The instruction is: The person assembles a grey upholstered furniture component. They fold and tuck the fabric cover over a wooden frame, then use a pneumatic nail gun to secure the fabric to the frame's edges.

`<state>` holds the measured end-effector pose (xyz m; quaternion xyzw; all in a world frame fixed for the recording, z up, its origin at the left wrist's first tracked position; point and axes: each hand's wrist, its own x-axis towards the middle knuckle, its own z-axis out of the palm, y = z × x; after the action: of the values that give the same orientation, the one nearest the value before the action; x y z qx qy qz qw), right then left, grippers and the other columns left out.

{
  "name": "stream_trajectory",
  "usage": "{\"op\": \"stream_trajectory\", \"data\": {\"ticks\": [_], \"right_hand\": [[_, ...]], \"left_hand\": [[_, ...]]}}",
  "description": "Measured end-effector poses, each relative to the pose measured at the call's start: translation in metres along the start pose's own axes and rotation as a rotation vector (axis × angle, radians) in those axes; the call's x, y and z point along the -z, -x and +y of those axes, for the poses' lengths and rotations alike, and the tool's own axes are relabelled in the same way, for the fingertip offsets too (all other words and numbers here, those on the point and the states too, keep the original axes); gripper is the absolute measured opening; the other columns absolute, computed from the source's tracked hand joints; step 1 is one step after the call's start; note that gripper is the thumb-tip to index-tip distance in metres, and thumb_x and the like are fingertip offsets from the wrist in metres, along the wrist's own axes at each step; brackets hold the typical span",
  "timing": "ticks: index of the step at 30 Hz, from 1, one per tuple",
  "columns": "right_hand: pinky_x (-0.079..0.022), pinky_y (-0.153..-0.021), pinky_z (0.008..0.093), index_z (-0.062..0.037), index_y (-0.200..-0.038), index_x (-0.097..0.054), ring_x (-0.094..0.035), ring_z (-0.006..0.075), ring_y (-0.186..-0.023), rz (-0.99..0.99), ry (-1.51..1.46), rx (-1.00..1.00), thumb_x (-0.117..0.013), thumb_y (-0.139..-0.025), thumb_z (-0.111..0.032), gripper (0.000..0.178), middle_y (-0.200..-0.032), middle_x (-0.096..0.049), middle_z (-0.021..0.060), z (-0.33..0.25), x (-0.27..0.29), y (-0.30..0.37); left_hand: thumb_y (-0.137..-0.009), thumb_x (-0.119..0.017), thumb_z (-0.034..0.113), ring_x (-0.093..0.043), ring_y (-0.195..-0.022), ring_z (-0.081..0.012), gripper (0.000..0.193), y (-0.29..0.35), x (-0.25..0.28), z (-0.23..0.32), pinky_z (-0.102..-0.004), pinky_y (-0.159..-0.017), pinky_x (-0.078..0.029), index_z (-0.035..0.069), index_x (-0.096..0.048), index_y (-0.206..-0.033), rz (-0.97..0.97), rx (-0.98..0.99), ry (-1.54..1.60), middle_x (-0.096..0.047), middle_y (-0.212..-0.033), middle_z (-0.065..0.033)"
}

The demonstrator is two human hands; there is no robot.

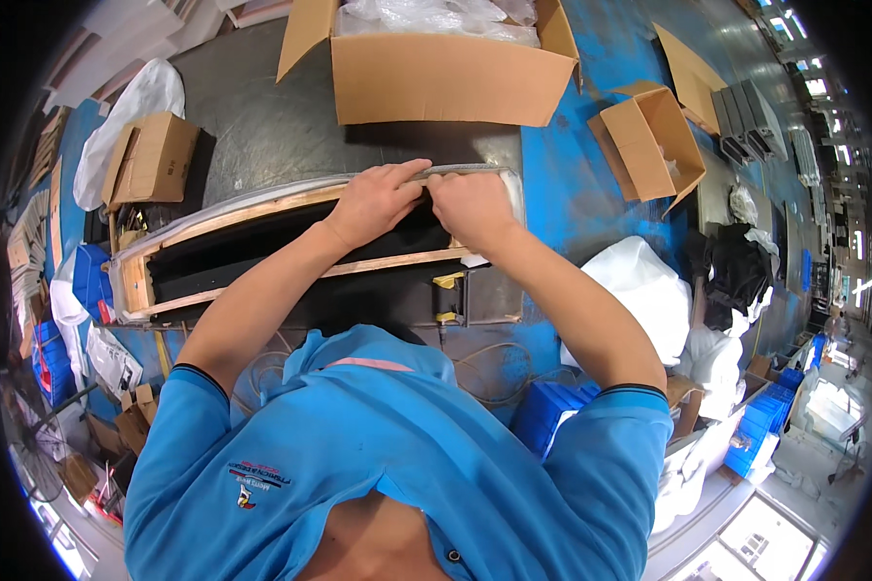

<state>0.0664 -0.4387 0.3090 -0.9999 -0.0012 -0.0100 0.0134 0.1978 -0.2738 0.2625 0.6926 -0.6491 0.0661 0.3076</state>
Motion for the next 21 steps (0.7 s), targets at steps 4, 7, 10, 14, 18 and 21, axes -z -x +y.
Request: {"op": "stream_trajectory", "data": {"ticks": [4, 7, 10, 14, 18, 21], "right_hand": [[-0.058, -0.063, 0.0432, -0.0084, -0.091, -0.068, -0.074, 0.0299, -0.072, -0.014, 0.048, -0.183, -0.07, -0.085, -0.018, 0.012, -0.079, -0.074, 0.0121, -0.015, 0.008, -0.005], [-0.058, -0.064, 0.0444, -0.0074, -0.092, -0.069, -0.074, 0.0309, -0.071, -0.044, 0.034, -0.248, -0.07, -0.084, -0.02, 0.014, -0.078, -0.074, 0.0129, -0.011, 0.011, -0.009], [-0.058, -0.065, 0.046, -0.0069, -0.091, -0.07, -0.074, 0.0324, -0.071, -0.064, -0.003, -0.277, -0.071, -0.085, -0.022, 0.016, -0.077, -0.074, 0.0137, -0.013, 0.008, -0.005], [-0.058, -0.066, 0.0468, -0.0078, -0.086, -0.07, -0.073, 0.0337, -0.073, 0.026, -0.105, -0.294, -0.071, -0.085, -0.025, 0.017, -0.076, -0.073, 0.0138, -0.008, 0.008, 0.001], [-0.057, -0.064, 0.0478, -0.0086, -0.086, -0.07, -0.073, 0.0337, -0.073, 0.096, -0.192, -0.378, -0.07, -0.086, -0.026, 0.017, -0.073, -0.072, 0.0137, -0.008, 0.015, 0.006], [-0.054, -0.061, 0.0484, -0.0089, -0.088, -0.07, -0.071, 0.0337, -0.07, 0.15, -0.314, -0.452, -0.071, -0.087, -0.027, 0.018, -0.071, -0.07, 0.0132, -0.021, 0.027, 0.023]], "left_hand": [[-0.082, -0.077, 0.016, -0.068, -0.104, -0.0303, 0.037, -0.011, 0.008, 0.004, -0.0433, -0.088, -0.056, 0.008, -0.06, -0.114, -0.128, 0.063, 0.026, -0.064, -0.128, -0.01], [-0.081, -0.079, 0.016, -0.067, -0.102, -0.0325, 0.047, -0.035, 0.005, 0.003, -0.0451, -0.087, -0.056, 0.008, -0.056, -0.121, -0.376, 0.136, -0.05, -0.064, -0.119, -0.011], [-0.079, -0.081, 0.016, -0.066, -0.104, -0.0343, 0.052, -0.035, 0.008, -0.003, -0.0463, -0.086, -0.055, 0.008, -0.054, -0.124, -0.157, 0.187, 0.165, -0.064, -0.115, -0.0112], [-0.079, -0.082, 0.017, -0.065, -0.106, -0.0335, 0.056, -0.041, 0.007, -0.006, -0.0464, -0.086, -0.055, 0.012, -0.054, -0.128, -0.322, 0.126, 0.131, -0.065, -0.111, -0.01], [-0.079, -0.082, 0.019, -0.066, -0.104, -0.0325, 0.053, -0.045, 0.004, -0.008, -0.0467, -0.085, -0.055, 0.015, -0.057, -0.125, -0.327, 0.17, 0.135, -0.067, -0.111, -0.0081], [-0.082, -0.079, 0.021, -0.066, -0.103, -0.0332, 0.047, -0.047, 0.008, -0.009, -0.0471, -0.085, -0.054, 0.015, -0.058, -0.124, -0.352, 0.193, 0.117, -0.069, -0.108, -0.0085]]}}
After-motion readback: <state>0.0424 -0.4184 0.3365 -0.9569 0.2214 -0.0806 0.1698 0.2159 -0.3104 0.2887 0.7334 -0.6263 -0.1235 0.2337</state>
